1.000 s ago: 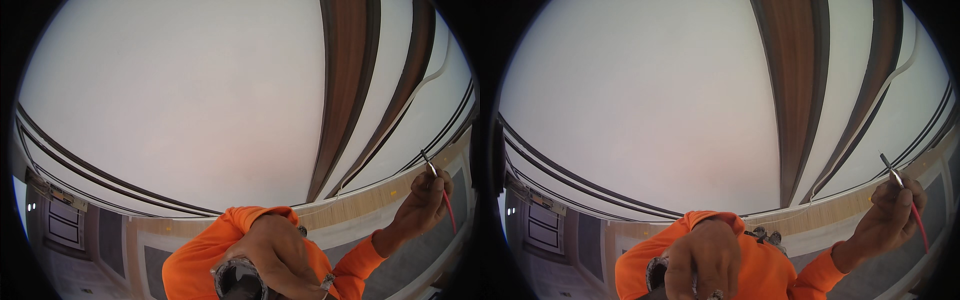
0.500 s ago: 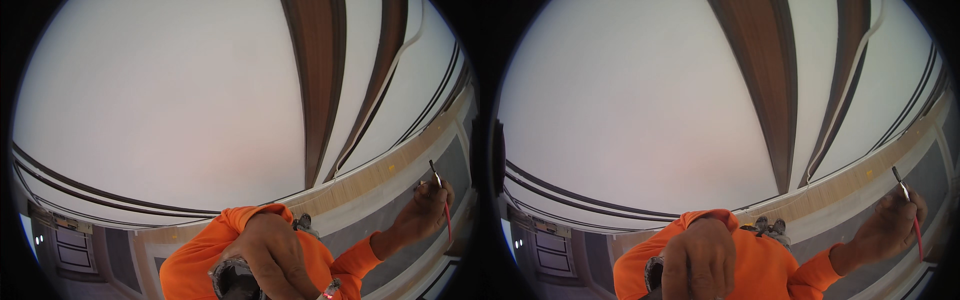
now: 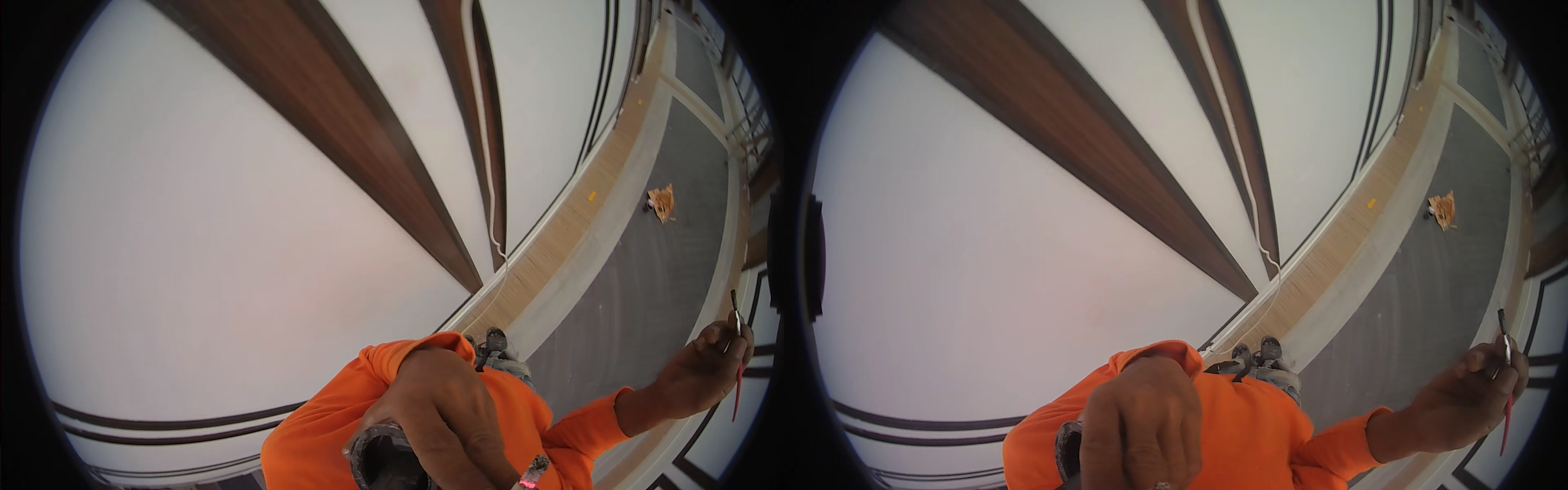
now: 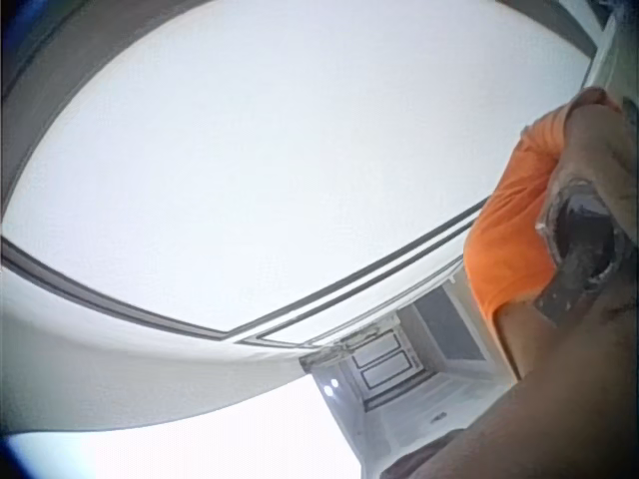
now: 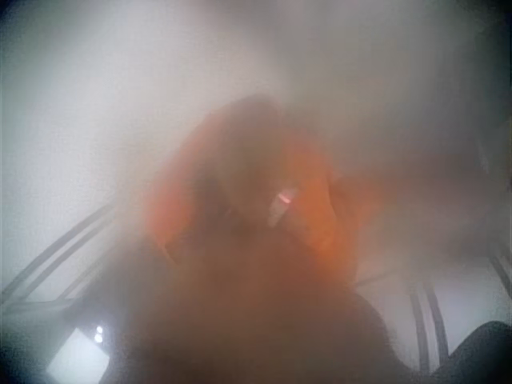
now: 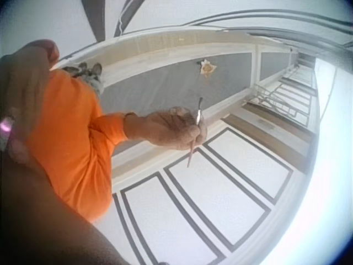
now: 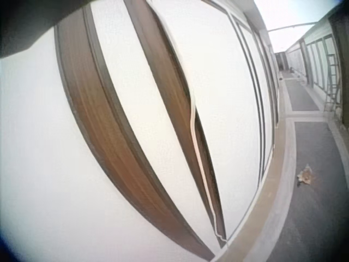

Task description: The person paints dark curved lines on a white ceiling using a small brush and a paint can. They repeatedly dip the brush into the can and apply paint along the ceiling's decorative trim.

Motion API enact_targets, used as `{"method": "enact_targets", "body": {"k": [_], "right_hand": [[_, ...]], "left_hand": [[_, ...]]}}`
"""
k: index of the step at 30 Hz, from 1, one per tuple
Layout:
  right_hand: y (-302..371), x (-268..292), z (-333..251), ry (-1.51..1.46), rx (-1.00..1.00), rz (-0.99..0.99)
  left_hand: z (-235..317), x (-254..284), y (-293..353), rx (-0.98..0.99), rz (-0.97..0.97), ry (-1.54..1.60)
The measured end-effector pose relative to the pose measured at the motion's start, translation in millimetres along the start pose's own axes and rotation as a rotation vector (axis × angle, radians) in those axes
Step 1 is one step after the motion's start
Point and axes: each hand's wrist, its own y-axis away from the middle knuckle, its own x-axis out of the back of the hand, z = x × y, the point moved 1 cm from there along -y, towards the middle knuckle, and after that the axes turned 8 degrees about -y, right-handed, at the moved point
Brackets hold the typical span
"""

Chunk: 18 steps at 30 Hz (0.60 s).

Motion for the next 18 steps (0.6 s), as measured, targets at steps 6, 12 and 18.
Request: {"method": "enact_targets", "body": {"k": [6,12,18], "right_hand": [[3,28,-41,0.159,0.170,0.157],[20,41,-68,0.244,0.288,0.271],[26,29,-80,0.274,0.409,0.343]], "left_hand": [[-14,30,-11,0.055,-0.018,0.203],[-39,81,-12,0.244,-0.112,0.441],[-66,95,16,0.449,0.074,0.446]]}}
